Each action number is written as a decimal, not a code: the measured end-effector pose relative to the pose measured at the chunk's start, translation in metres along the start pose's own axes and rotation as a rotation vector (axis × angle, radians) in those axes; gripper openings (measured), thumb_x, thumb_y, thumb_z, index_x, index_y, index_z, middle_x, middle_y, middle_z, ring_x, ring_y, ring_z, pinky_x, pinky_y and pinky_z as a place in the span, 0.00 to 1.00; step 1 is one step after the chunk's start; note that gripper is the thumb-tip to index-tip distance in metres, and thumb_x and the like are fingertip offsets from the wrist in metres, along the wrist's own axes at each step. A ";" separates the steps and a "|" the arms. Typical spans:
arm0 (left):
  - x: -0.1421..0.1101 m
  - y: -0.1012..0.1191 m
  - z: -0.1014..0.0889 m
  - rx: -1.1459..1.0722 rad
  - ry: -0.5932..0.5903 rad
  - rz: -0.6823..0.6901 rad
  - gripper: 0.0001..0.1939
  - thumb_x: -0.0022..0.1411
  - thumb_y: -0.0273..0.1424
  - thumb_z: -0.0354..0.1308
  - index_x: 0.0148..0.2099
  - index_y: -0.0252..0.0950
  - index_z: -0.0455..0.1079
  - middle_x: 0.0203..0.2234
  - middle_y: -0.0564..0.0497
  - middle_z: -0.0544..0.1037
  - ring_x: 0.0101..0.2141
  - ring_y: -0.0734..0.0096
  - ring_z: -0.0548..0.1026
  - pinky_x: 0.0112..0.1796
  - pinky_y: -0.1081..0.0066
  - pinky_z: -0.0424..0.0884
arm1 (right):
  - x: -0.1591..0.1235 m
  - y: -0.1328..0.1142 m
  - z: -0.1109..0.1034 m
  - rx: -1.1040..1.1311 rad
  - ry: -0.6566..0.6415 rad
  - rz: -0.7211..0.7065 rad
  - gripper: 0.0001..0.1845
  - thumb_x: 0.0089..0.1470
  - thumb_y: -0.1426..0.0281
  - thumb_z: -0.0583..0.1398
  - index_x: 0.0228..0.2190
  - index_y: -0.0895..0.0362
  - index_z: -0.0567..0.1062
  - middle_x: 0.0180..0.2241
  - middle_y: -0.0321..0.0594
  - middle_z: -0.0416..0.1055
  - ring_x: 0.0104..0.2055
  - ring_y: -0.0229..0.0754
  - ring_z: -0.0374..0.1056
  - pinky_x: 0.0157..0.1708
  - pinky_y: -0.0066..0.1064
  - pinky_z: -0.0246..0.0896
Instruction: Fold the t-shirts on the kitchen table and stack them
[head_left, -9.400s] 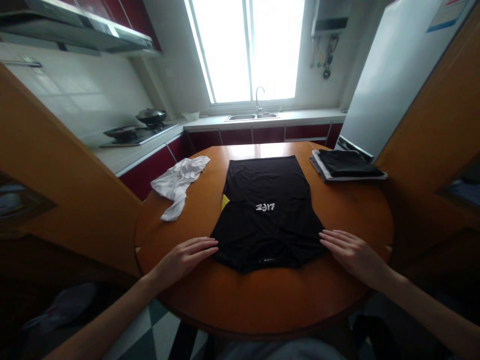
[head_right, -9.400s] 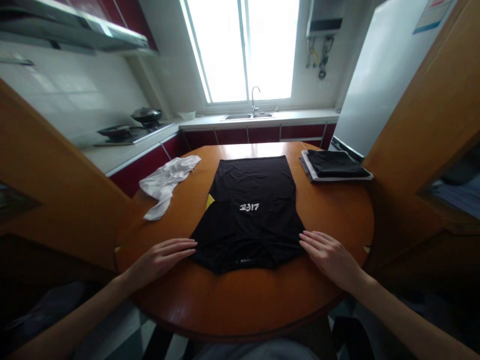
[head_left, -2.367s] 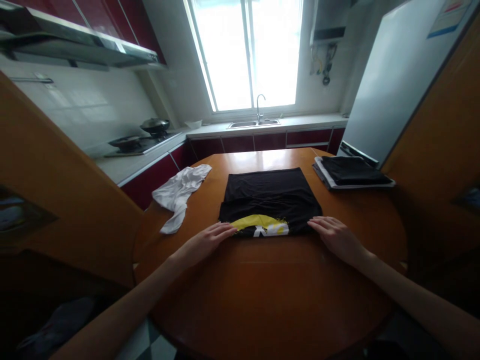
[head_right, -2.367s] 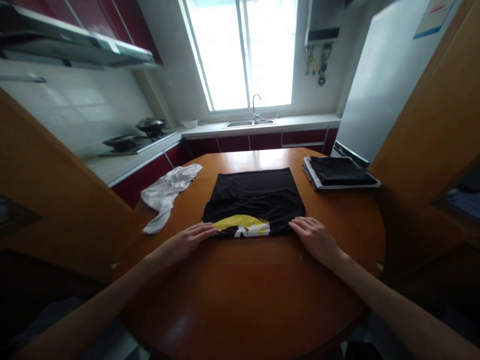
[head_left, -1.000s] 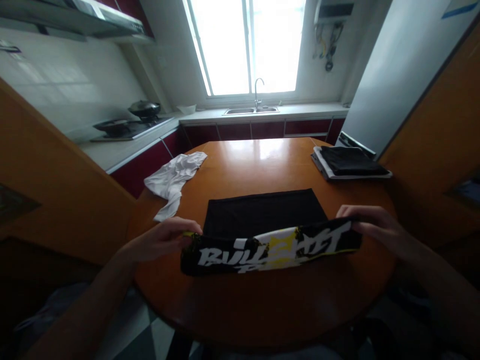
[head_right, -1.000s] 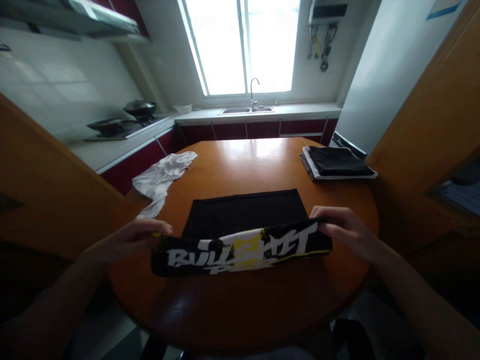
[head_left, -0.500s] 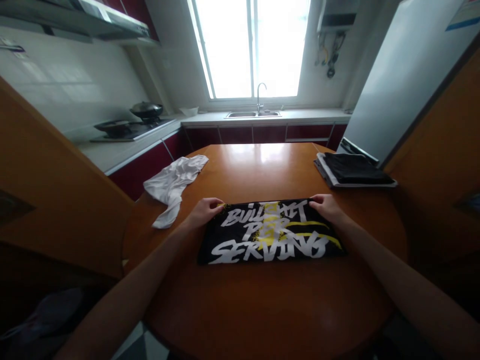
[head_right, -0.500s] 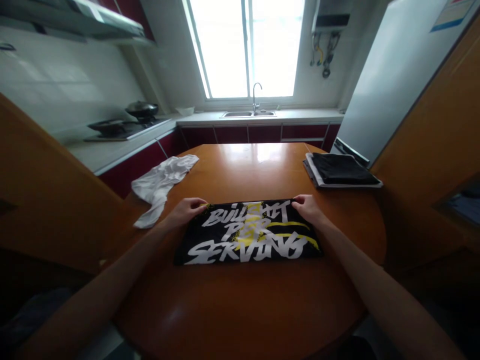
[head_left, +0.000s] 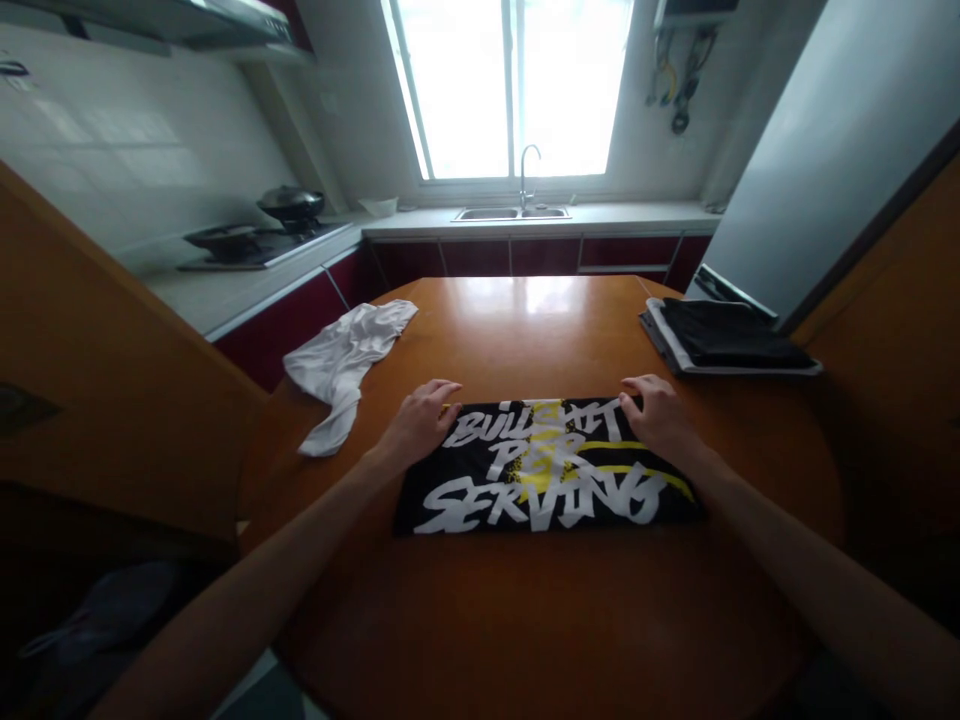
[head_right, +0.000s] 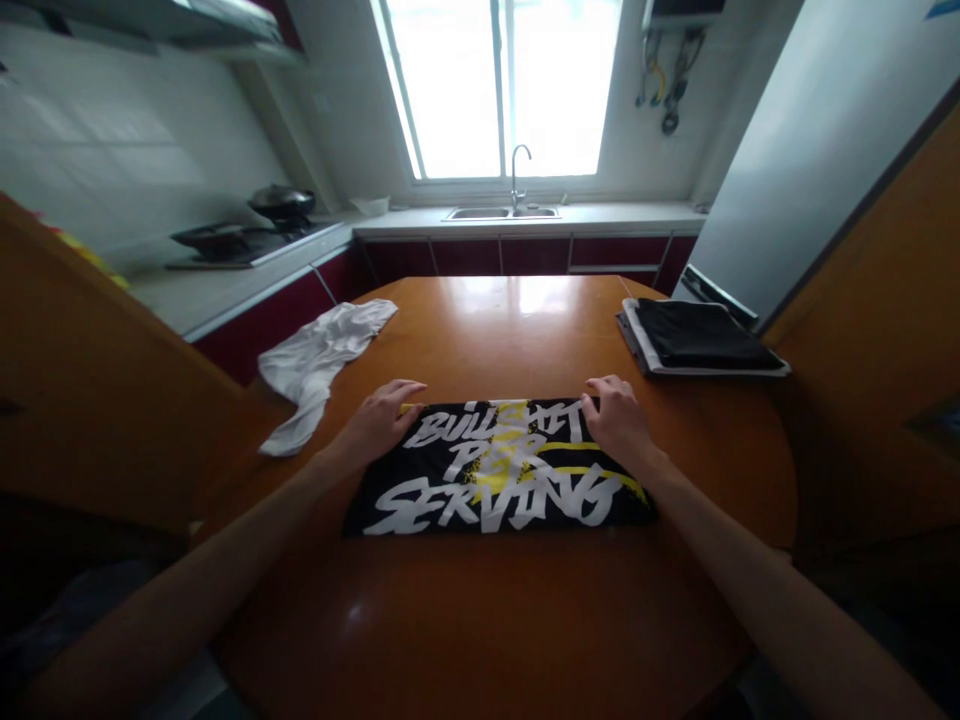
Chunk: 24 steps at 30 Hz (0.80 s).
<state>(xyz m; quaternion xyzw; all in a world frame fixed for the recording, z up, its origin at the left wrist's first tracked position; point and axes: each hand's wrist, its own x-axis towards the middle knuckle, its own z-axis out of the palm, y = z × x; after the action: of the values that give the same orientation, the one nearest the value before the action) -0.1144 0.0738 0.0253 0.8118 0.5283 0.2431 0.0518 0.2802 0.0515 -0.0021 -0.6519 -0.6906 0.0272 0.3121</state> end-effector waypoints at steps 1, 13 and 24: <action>-0.001 0.016 0.003 -0.001 -0.030 0.063 0.22 0.69 0.39 0.49 0.58 0.35 0.72 0.55 0.42 0.75 0.56 0.56 0.72 0.59 0.58 0.66 | -0.004 -0.014 0.001 -0.016 -0.013 -0.066 0.23 0.62 0.63 0.54 0.51 0.62 0.76 0.53 0.53 0.73 0.56 0.53 0.67 0.59 0.43 0.61; -0.023 0.099 0.083 0.255 -0.247 0.159 0.32 0.75 0.42 0.38 0.72 0.31 0.55 0.71 0.41 0.51 0.71 0.53 0.48 0.67 0.48 0.47 | -0.045 -0.089 0.053 -0.220 -0.369 -0.145 0.36 0.66 0.59 0.46 0.69 0.66 0.56 0.72 0.48 0.43 0.74 0.48 0.37 0.71 0.48 0.29; -0.040 0.012 0.038 0.270 -0.209 -0.214 0.36 0.73 0.50 0.37 0.74 0.35 0.50 0.71 0.43 0.52 0.71 0.51 0.46 0.66 0.42 0.43 | -0.026 0.008 0.019 -0.271 -0.340 0.118 0.39 0.67 0.51 0.44 0.70 0.59 0.52 0.72 0.44 0.41 0.74 0.49 0.36 0.71 0.53 0.30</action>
<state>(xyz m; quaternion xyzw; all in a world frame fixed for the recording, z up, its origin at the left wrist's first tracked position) -0.1003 0.0398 -0.0176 0.7715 0.6311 0.0777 0.0225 0.2768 0.0360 -0.0312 -0.7129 -0.6915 0.0620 0.0987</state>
